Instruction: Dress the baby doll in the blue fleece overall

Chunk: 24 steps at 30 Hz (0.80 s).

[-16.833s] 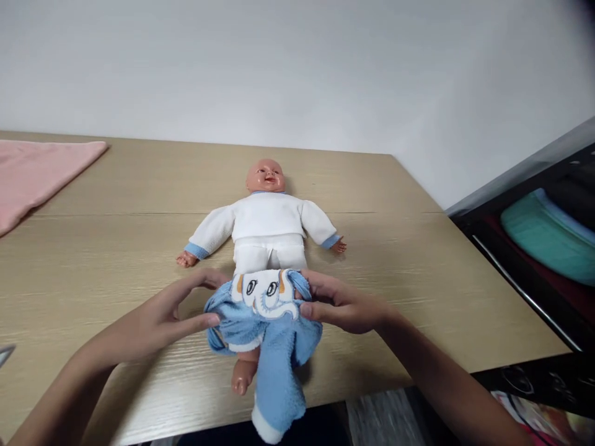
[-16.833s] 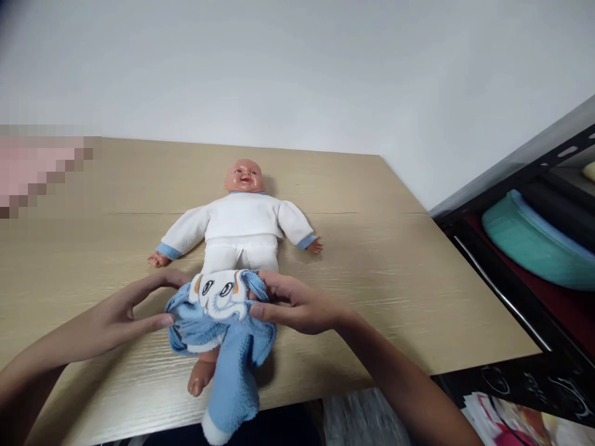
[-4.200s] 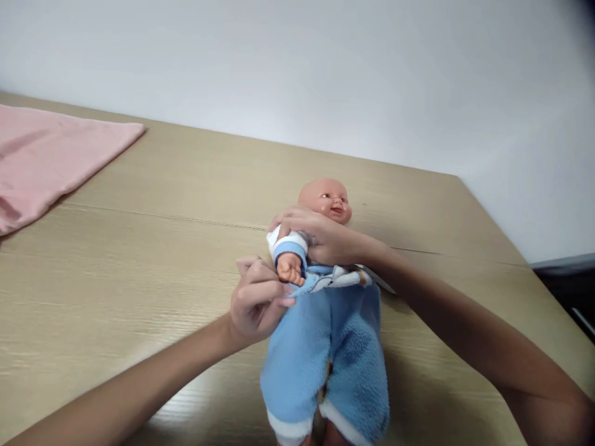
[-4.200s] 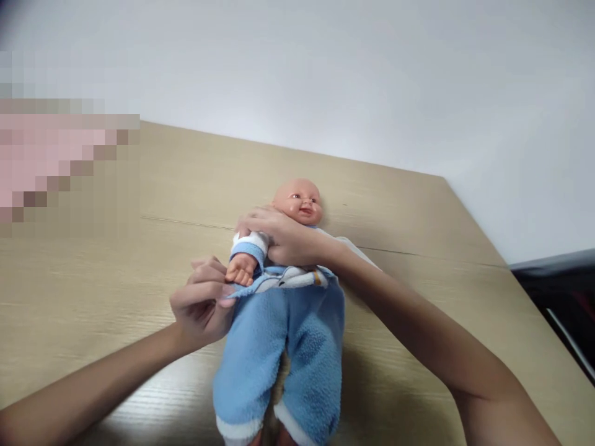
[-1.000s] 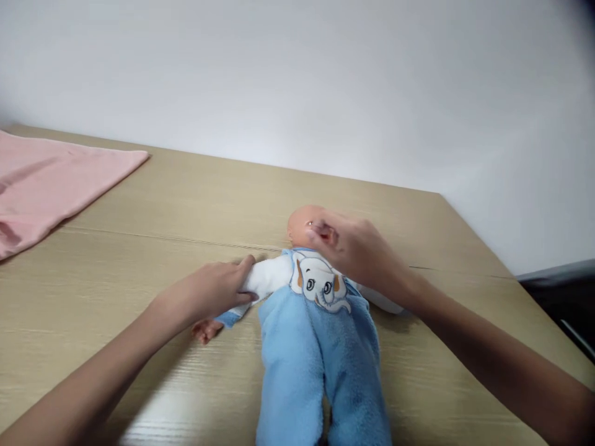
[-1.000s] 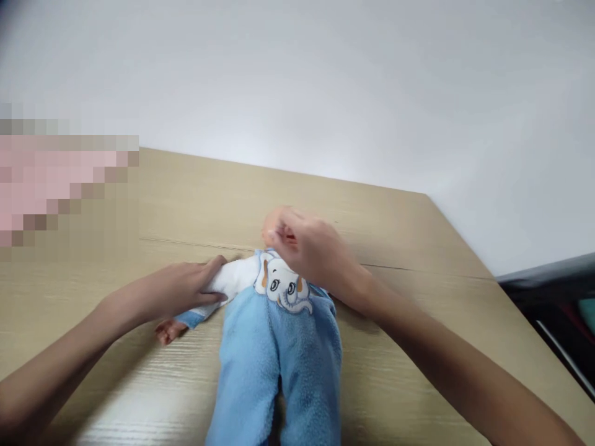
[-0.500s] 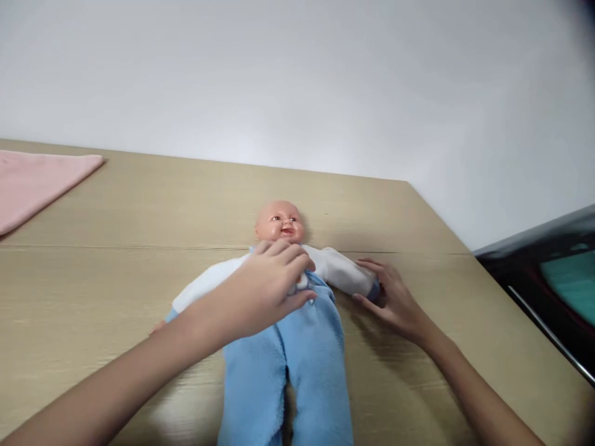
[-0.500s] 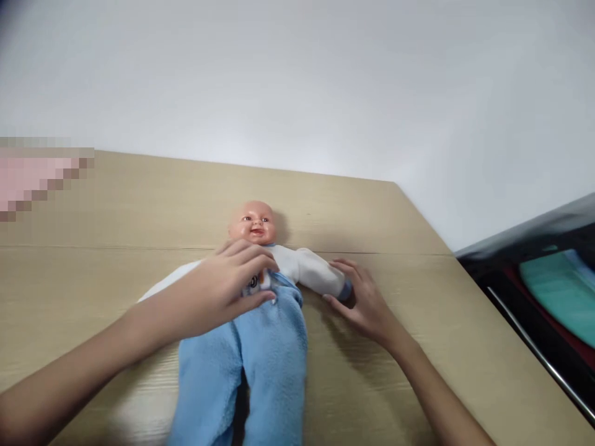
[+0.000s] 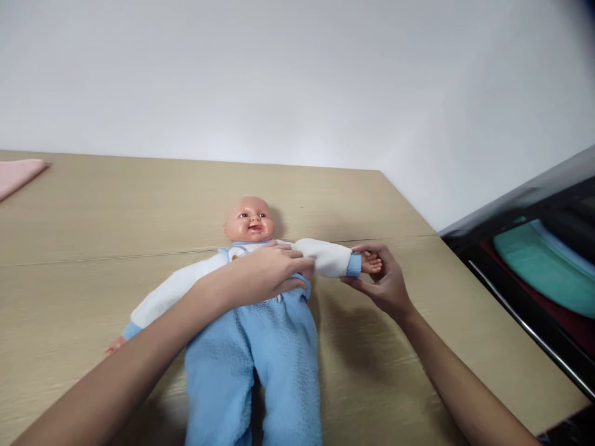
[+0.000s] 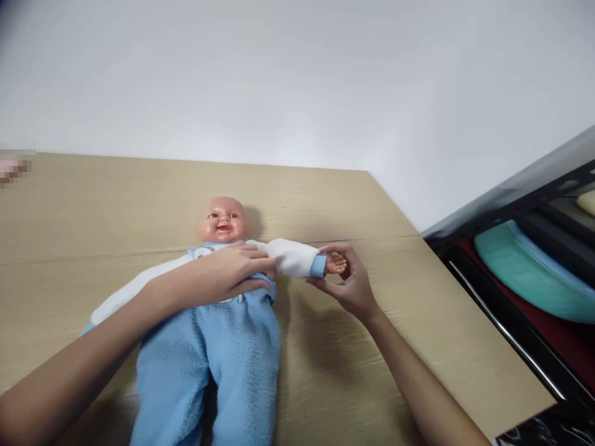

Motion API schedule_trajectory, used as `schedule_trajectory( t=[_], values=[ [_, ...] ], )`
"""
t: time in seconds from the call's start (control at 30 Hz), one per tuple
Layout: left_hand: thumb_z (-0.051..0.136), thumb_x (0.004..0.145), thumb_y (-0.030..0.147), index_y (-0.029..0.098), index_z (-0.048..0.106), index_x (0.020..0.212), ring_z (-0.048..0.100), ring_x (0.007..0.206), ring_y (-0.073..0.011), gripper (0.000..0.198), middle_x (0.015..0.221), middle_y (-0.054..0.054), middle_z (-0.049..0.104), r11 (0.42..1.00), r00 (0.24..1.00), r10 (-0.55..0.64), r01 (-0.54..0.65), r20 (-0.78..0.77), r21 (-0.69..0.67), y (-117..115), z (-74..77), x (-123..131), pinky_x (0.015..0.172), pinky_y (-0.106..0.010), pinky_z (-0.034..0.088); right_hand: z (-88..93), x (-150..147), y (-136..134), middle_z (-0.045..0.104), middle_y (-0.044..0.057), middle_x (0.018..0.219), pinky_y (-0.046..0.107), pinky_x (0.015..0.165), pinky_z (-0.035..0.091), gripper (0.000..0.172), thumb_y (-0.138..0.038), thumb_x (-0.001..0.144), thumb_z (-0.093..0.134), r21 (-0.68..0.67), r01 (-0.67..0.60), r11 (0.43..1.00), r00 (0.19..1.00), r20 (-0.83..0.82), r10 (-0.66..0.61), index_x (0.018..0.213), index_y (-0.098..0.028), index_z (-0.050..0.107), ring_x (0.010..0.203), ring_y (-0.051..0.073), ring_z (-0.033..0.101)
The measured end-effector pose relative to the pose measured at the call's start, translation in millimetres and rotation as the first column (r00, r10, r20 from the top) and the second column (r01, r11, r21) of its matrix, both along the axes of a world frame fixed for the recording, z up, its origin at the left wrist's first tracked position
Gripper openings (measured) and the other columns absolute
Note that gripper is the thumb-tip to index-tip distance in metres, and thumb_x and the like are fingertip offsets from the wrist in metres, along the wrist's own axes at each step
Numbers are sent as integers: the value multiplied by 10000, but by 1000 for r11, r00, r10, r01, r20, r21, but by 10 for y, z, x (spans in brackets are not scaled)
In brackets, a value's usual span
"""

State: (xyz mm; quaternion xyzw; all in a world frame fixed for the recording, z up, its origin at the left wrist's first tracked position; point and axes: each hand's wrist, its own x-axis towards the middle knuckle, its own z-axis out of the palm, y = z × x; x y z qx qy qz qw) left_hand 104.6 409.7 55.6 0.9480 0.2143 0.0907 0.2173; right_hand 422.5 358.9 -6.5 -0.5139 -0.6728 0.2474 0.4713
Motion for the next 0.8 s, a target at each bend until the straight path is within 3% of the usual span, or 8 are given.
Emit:
schedule_trajectory(
  t=[0.07,0.17,0.3,0.37,0.47,0.6,0.67,0.8],
  values=[
    [508,1197,357,207,731,1218,706,1019,-261,270,1174,-84,775,996,992,-86,82,95,43,25,-35,21,884,-386,493,99,-120,55,755,53,1152,359,872,633,572,-409,762,1019,65,-2,998,1000,5,2,1209,-265,692,1031,247,752],
    [417,1209,294,233,752,1215,708,935,-248,340,1103,-86,796,955,976,-177,139,124,264,41,-91,42,876,-413,481,204,-383,73,746,41,1056,360,809,609,482,-389,790,994,156,-27,987,989,150,3,1157,-264,707,934,242,726],
    [342,1199,202,290,771,1183,724,910,-223,439,1063,-72,838,884,936,-313,226,159,409,7,-132,28,869,-433,459,215,-752,-37,669,8,917,317,694,550,183,-212,924,762,193,-193,962,929,352,116,1085,-266,694,757,191,637],
    [402,1190,249,286,778,1159,731,911,-226,379,1056,-73,848,916,925,-299,208,236,344,-16,-141,14,859,-434,463,208,-848,-95,626,1,903,304,675,533,159,-149,924,674,134,-217,967,912,382,151,1028,-268,661,745,184,608],
    [611,1140,383,245,779,1086,719,868,-215,224,945,-54,824,995,894,-86,54,439,85,-36,-141,9,859,-394,482,251,-834,-138,640,37,1057,348,841,595,239,-145,901,701,22,-314,949,896,338,289,1099,-273,661,962,228,670],
    [793,1043,375,207,749,979,699,840,-178,186,916,-19,789,955,825,173,-7,539,-295,-46,-119,44,786,-310,495,383,-711,-200,614,105,1391,455,1167,560,390,-204,993,679,-137,-455,880,860,186,474,1372,-288,637,1363,290,630],
    [804,1040,349,202,757,974,695,843,-175,168,912,-14,785,953,816,178,-3,550,-304,-60,-95,60,783,-307,488,438,-704,-267,566,120,1549,495,1275,491,445,-273,1058,658,-205,-469,859,847,171,504,1494,-303,581,1516,303,548],
    [757,1089,310,206,793,1062,693,904,-195,114,945,-23,809,999,849,-4,23,529,-29,-116,-21,60,915,-362,456,450,-816,-406,532,141,1689,591,1358,376,602,-371,1081,688,-197,-425,883,813,345,469,1639,-302,474,1606,331,460]
  ],
)
